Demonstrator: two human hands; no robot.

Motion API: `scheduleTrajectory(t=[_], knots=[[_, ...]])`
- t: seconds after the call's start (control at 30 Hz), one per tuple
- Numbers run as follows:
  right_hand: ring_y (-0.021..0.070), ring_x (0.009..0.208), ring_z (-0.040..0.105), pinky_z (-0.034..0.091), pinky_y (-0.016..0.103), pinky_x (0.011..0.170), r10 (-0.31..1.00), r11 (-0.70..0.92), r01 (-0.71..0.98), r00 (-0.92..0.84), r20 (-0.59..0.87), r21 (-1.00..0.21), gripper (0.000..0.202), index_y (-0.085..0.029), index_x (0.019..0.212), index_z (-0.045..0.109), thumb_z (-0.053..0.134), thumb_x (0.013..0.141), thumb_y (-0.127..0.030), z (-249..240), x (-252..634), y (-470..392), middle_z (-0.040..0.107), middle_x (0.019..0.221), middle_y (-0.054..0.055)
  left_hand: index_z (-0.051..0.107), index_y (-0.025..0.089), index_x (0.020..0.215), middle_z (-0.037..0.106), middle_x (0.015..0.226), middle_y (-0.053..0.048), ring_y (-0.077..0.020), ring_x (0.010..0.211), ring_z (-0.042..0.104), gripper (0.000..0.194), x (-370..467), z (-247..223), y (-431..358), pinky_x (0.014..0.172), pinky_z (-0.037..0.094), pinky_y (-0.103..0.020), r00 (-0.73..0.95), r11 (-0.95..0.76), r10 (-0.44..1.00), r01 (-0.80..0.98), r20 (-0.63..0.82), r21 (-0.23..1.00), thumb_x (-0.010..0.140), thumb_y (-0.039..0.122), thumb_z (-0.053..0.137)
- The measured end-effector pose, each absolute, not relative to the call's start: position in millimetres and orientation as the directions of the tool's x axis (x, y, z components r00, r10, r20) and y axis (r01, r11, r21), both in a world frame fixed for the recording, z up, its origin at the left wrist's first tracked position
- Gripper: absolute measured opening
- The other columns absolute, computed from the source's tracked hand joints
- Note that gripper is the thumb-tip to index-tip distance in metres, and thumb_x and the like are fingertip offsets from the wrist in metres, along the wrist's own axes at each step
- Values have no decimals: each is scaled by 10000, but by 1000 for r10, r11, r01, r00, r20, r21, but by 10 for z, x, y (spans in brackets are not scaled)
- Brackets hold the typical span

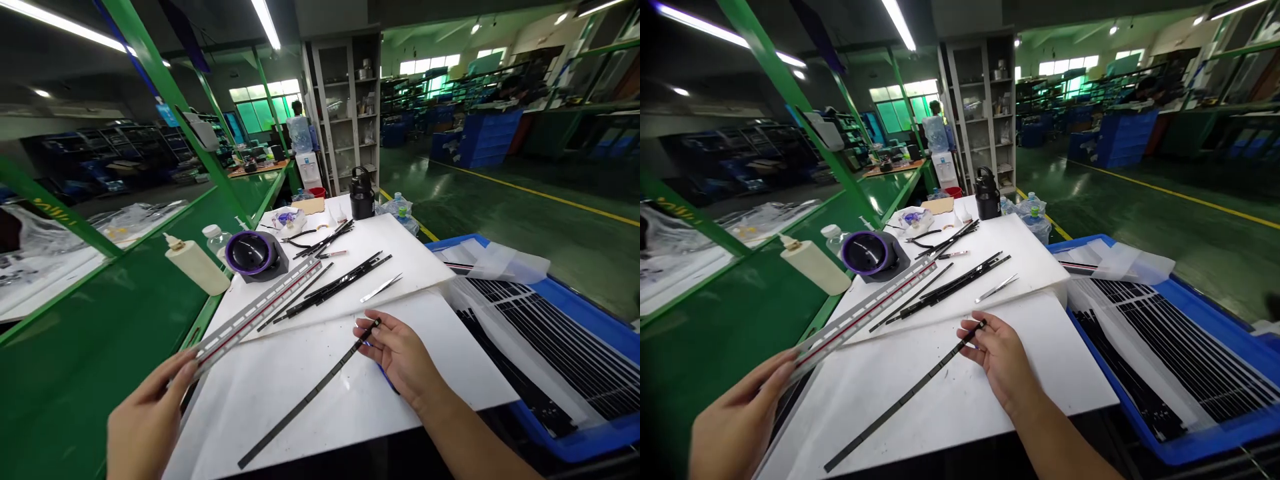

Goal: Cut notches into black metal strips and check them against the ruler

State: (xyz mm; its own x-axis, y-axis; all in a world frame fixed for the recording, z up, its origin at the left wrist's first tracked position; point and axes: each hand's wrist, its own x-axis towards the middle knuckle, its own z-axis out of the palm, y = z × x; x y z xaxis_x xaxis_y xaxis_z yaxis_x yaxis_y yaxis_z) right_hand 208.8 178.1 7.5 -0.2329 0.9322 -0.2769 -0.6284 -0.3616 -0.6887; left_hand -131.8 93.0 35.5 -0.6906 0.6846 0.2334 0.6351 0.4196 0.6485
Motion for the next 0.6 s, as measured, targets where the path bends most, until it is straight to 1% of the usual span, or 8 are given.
scheduleTrajectory(t=[0.1, 0.2, 0.3, 0.4, 0.43, 0.5, 0.57, 0.6], knots=[[224, 954, 646, 527, 347, 767, 933, -361, -624, -241, -268, -693, 356, -156, 1087, 592, 706, 757, -225, 92, 2091, 1744, 699, 1027, 95, 703, 246, 1044, 697, 1153, -55, -322, 1107, 593, 449, -1374, 486, 1238, 943, 465, -435, -735, 449, 661, 547, 149, 707, 736, 557, 605], [237, 972, 640, 523, 351, 762, 937, -349, -611, -233, -260, -710, 352, -158, 1079, 608, 713, 753, -243, 114, 2097, 1705, 704, 1017, 94, 712, 225, 1013, 688, 1175, -74, -320, 1097, 599, 436, -1431, 430, 1412, 930, 469, -419, -706, 437, 698, 553, 120, 709, 736, 546, 611], [243, 987, 634, 521, 350, 753, 940, -340, -593, -229, -251, -730, 351, -164, 1084, 617, 707, 759, -261, 156, 2084, 1667, 704, 1032, 96, 725, 225, 884, 666, 1226, -62, -311, 1044, 626, 365, -1497, 305, 1507, 885, 489, -396, -634, 428, 764, 633, 115, 645, 728, 535, 614], [247, 988, 634, 523, 355, 753, 944, -329, -585, -232, -236, -741, 342, -172, 1075, 625, 707, 760, -275, 221, 2045, 1626, 704, 1029, 92, 727, 221, 798, 683, 1194, -73, -329, 946, 655, 331, -1523, 250, 1548, 827, 507, -429, -584, 441, 808, 686, 76, 579, 718, 525, 622], [247, 979, 636, 524, 358, 753, 945, -324, -582, -236, -226, -746, 335, -173, 1067, 630, 709, 759, -278, 246, 2028, 1608, 706, 1016, 91, 728, 220, 790, 671, 1219, -72, -335, 979, 646, 313, -1506, 264, 1537, 857, 499, -435, -579, 438, 811, 693, 80, 572, 724, 506, 620], [246, 956, 642, 528, 367, 755, 945, -317, -562, -257, -203, -764, 320, -171, 1056, 639, 709, 764, -282, 298, 1990, 1564, 710, 984, 88, 731, 219, 850, 607, 1320, -58, -330, 1156, 567, 304, -1405, 352, 1461, 1002, 426, -420, -534, 365, 826, 750, 180, 551, 769, 471, 580], [247, 941, 647, 533, 382, 764, 937, -318, -529, -302, -176, -787, 307, -168, 1061, 644, 699, 785, -290, 345, 1942, 1510, 712, 963, 90, 721, 215, 968, 564, 1370, -51, -292, 1305, 444, 356, -1193, 504, 1314, 1121, 302, -378, -415, 216, 864, 817, 286, 535, 837, 469, 508], [247, 938, 649, 536, 386, 765, 930, -323, -514, -328, -166, -795, 303, -168, 1064, 646, 695, 793, -296, 364, 1912, 1480, 713, 957, 91, 714, 222, 1006, 585, 1344, -52, -277, 1299, 451, 386, -1047, 589, 1222, 1128, 293, -371, -326, 129, 906, 818, 268, 560, 858, 493, 481]])
